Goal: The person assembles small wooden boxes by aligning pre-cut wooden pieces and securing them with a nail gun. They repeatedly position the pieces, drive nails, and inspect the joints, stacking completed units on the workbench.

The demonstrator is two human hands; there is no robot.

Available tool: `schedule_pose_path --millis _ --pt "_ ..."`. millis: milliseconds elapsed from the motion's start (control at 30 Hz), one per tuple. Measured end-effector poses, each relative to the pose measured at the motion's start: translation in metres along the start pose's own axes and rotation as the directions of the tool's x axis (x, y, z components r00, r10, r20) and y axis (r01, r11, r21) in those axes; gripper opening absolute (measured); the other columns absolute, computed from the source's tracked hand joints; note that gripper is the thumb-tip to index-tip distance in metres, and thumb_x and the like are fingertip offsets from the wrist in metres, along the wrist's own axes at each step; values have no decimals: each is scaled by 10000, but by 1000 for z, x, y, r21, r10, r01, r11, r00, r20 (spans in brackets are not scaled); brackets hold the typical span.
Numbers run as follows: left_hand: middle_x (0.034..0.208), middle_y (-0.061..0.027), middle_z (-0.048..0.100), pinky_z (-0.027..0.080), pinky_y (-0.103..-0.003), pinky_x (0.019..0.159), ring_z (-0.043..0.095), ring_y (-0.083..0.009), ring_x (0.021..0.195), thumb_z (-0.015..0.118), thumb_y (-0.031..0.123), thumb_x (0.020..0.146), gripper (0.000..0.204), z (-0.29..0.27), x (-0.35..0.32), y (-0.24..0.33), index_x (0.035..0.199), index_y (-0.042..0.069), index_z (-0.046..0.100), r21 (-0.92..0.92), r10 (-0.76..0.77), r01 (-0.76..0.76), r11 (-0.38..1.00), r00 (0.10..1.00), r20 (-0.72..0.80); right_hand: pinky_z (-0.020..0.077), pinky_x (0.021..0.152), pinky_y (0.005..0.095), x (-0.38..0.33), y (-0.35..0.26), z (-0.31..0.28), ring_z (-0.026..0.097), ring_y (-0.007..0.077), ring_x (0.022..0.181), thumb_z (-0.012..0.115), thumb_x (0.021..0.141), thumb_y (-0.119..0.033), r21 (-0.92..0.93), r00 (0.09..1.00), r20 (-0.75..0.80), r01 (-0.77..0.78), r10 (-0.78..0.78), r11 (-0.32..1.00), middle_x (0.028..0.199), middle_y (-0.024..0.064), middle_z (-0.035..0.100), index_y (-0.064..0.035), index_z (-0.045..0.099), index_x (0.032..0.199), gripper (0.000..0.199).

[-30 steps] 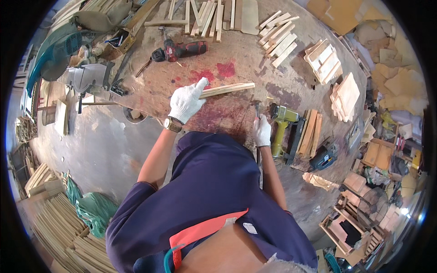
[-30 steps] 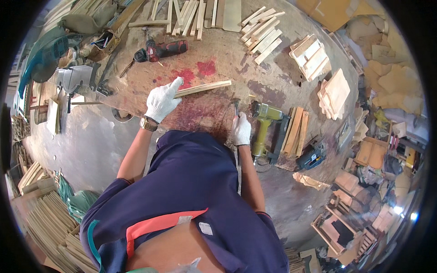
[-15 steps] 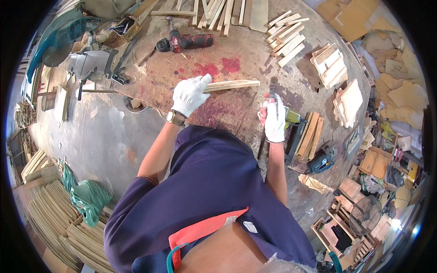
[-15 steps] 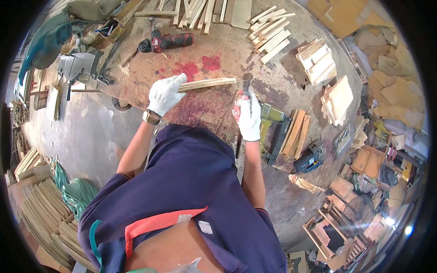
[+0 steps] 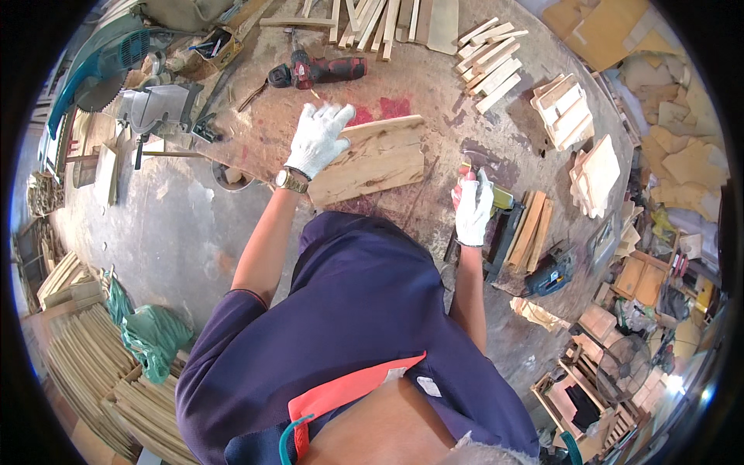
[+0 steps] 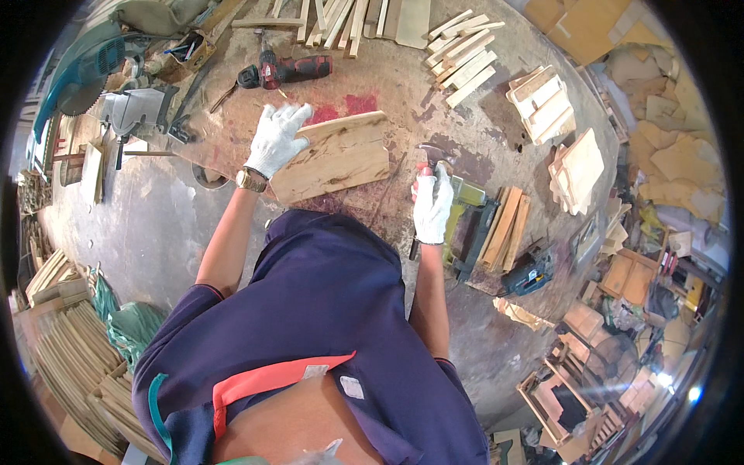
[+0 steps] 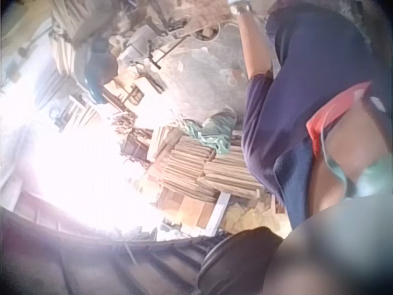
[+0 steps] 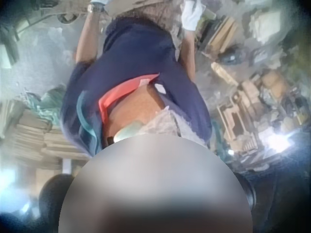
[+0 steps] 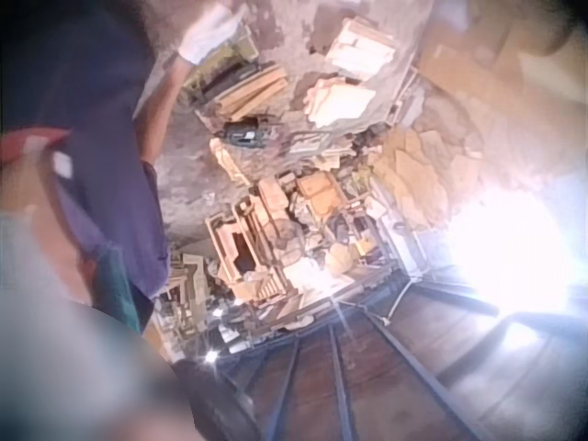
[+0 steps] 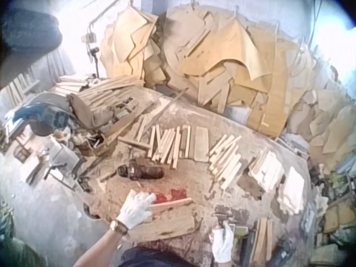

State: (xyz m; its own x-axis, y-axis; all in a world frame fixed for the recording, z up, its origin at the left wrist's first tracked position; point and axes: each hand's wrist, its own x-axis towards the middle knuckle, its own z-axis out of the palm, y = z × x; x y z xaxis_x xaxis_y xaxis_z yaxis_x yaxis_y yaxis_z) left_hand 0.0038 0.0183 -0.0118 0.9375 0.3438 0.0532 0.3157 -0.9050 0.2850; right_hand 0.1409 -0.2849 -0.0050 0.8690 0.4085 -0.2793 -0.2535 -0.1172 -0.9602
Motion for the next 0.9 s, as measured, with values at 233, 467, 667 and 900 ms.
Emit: schedule_pose_path --millis 233,467,667,900 --pt "1093 -196 614 510 -462 816 624 -397 993 784 337 809 526 68 -65 -12 1183 50 550 -306 -418 350 885 888 -194 384 520 256 -8 54 -27 478 68 577 669 990 -257 -261 996 -84 -24 3 965 696 -17 531 -52 624 954 213" --pt "928 -185 679 503 -473 769 664 -370 911 682 327 869 303 100 -155 -24 942 42 609 -311 -617 713 628 700 359 464 651 453 24 146 -21 621 356 678 691 919 -343 -664 992 41 119 -123 738 751 210 647 -8 673 836 345" --pt "761 -116 621 470 -425 704 604 -302 738 643 285 886 275 101 -161 -12 851 23 570 -513 -603 698 500 706 372 452 578 404 49 160 6 596 256 584 683 915 -257 -537 994 81 -15 70 844 646 126 608 -13 674 822 262" --pt "1150 -48 619 474 -288 793 585 -131 915 627 271 980 356 27 -144 -5 1213 1 627 -892 -515 375 252 832 204 379 451 235 34 46 5 494 53 493 694 945 -190 -157 969 96 -210 227 965 638 -35 553 -43 716 931 149"
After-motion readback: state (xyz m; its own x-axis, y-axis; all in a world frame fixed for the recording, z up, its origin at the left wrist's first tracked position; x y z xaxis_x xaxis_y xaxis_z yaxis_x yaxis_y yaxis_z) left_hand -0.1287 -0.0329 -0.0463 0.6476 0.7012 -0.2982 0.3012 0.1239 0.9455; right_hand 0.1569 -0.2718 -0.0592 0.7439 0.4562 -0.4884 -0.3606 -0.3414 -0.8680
